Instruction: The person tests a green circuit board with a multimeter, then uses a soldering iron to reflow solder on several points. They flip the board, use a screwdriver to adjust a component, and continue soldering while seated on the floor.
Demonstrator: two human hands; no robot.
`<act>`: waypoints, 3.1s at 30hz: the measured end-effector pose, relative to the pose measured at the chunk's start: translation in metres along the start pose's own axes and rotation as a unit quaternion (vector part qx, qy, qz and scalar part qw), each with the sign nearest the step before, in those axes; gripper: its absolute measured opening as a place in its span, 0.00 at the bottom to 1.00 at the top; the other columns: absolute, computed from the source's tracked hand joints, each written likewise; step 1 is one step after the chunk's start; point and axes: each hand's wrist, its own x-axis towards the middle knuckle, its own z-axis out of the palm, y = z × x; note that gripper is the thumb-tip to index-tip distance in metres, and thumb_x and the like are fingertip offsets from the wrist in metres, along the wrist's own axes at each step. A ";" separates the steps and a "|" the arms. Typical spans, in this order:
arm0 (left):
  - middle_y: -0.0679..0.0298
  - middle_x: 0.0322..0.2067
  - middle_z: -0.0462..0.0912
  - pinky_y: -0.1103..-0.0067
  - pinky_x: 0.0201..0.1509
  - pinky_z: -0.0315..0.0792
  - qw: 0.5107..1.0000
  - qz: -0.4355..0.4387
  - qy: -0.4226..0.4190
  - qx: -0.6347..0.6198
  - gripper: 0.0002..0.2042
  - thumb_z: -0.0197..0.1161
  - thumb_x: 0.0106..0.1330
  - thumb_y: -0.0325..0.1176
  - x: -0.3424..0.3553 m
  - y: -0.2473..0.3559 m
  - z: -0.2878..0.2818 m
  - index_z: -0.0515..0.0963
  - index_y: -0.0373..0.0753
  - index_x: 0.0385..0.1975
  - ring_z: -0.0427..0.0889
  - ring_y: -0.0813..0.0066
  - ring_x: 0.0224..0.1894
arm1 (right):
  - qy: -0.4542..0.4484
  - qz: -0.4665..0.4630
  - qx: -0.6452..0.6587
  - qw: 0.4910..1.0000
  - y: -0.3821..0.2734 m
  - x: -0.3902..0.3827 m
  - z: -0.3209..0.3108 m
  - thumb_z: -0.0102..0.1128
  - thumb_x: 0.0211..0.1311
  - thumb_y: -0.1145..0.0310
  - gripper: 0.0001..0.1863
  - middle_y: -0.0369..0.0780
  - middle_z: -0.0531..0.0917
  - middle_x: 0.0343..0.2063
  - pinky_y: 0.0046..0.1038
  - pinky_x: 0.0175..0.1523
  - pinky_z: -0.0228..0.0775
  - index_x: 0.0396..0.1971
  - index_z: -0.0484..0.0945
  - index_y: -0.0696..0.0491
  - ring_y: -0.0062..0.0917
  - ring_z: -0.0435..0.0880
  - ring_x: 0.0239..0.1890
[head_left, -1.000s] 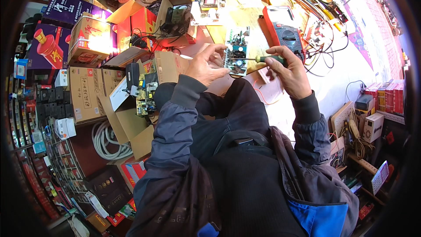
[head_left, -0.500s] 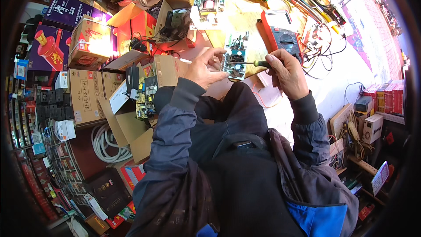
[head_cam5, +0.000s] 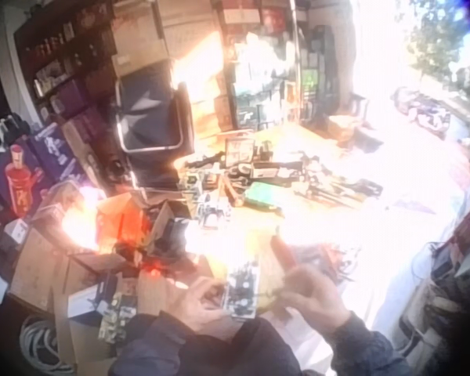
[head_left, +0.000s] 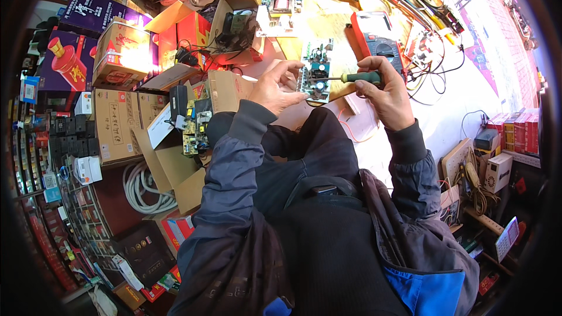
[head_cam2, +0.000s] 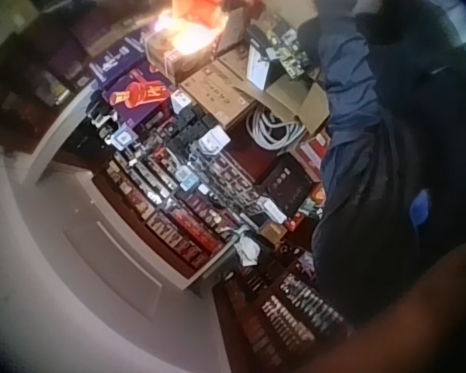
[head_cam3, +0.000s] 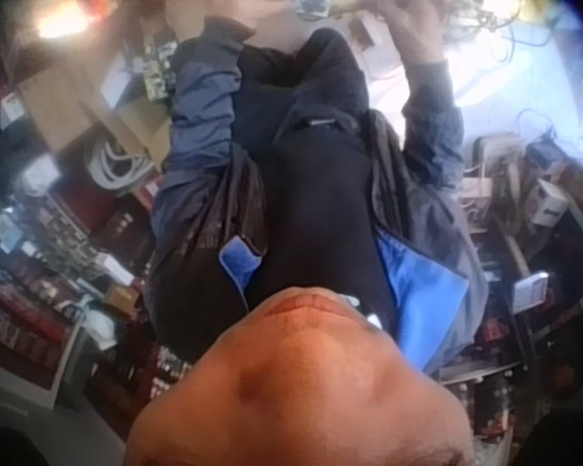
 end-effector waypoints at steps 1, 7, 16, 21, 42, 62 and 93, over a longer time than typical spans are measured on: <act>0.66 0.42 0.74 0.82 0.45 0.76 1.000 0.000 0.001 0.003 0.29 0.77 0.52 0.22 0.000 0.000 0.000 0.78 0.39 0.58 0.76 0.82 0.37 | 0.014 -0.015 0.002 1.000 0.001 0.000 0.002 0.64 0.73 0.69 0.14 0.36 0.82 0.36 0.19 0.34 0.74 0.52 0.75 0.58 0.14 0.80 0.29; 0.65 0.47 0.73 0.82 0.45 0.79 1.000 0.000 -0.008 0.011 0.30 0.77 0.52 0.20 0.001 0.001 0.000 0.77 0.38 0.58 0.80 0.79 0.41 | -0.005 0.128 0.019 0.992 -0.001 -0.001 -0.008 0.66 0.71 0.69 0.17 0.38 0.81 0.40 0.21 0.37 0.77 0.54 0.74 0.59 0.16 0.82 0.33; 0.66 0.42 0.73 0.81 0.45 0.77 1.000 0.009 0.006 0.010 0.29 0.78 0.52 0.22 0.001 0.002 0.002 0.78 0.40 0.57 0.77 0.80 0.37 | 0.004 0.138 0.006 0.990 0.000 -0.002 -0.006 0.64 0.73 0.68 0.16 0.37 0.82 0.38 0.19 0.34 0.75 0.54 0.74 0.58 0.15 0.82 0.32; 0.65 0.42 0.74 0.81 0.44 0.77 1.000 0.001 0.007 0.010 0.30 0.78 0.52 0.23 -0.001 0.003 0.003 0.78 0.40 0.58 0.78 0.79 0.37 | 0.013 0.069 0.031 0.997 0.001 -0.003 -0.004 0.62 0.72 0.70 0.14 0.37 0.82 0.38 0.21 0.35 0.75 0.53 0.76 0.59 0.15 0.81 0.30; 0.64 0.43 0.74 0.79 0.47 0.78 1.000 0.003 0.006 0.003 0.30 0.77 0.52 0.24 -0.001 0.000 0.003 0.78 0.40 0.59 0.80 0.77 0.38 | 0.035 0.056 0.082 0.994 0.001 -0.003 -0.007 0.63 0.73 0.73 0.13 0.40 0.81 0.41 0.22 0.39 0.79 0.51 0.76 0.61 0.19 0.85 0.34; 0.62 0.35 0.86 0.80 0.44 0.76 0.987 0.104 0.089 0.085 0.06 0.72 0.62 0.22 0.011 0.049 0.009 0.88 0.33 0.38 0.84 0.75 0.39 | 0.092 0.025 0.168 0.981 -0.016 -0.012 -0.017 0.63 0.73 0.71 0.15 0.42 0.83 0.42 0.23 0.41 0.80 0.54 0.75 0.62 0.21 0.86 0.34; 0.61 0.44 0.82 0.79 0.47 0.79 0.990 -0.023 0.136 0.015 0.13 0.69 0.66 0.28 -0.013 0.027 0.009 0.83 0.31 0.48 0.84 0.75 0.41 | 0.168 -0.029 0.173 0.970 -0.019 -0.044 -0.018 0.68 0.66 0.79 0.15 0.42 0.85 0.44 0.22 0.44 0.80 0.50 0.77 0.59 0.21 0.86 0.39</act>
